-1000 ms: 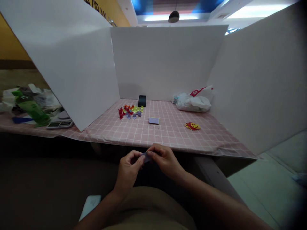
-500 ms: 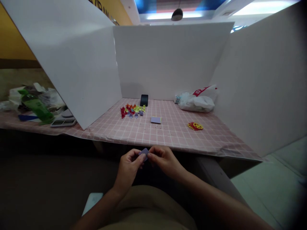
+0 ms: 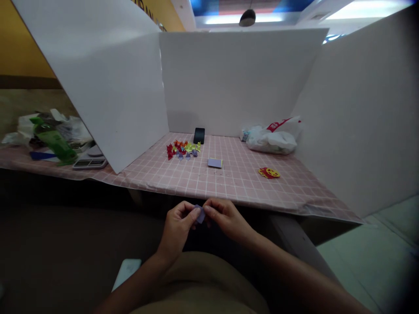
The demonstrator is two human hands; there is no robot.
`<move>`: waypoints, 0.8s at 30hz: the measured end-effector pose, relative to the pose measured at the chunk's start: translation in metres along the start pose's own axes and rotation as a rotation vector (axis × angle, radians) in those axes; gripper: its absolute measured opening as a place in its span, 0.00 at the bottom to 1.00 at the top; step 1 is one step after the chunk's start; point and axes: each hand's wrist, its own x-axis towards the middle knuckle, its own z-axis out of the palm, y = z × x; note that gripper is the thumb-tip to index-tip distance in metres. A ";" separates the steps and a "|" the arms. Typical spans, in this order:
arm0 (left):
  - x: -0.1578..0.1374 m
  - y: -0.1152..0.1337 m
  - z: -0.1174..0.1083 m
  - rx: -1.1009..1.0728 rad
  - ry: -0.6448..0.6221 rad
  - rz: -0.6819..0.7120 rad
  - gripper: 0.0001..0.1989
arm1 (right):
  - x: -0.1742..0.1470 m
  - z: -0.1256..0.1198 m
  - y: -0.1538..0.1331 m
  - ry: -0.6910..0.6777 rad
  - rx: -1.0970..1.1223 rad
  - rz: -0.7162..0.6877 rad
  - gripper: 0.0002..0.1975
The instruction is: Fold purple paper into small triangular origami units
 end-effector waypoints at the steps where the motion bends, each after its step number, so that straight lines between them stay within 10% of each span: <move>1: 0.000 0.000 0.000 -0.005 -0.003 -0.001 0.10 | 0.000 0.000 0.000 -0.006 0.014 0.010 0.13; 24: 0.001 -0.004 0.001 -0.023 -0.071 -0.054 0.12 | 0.000 0.005 0.006 0.070 0.069 0.023 0.13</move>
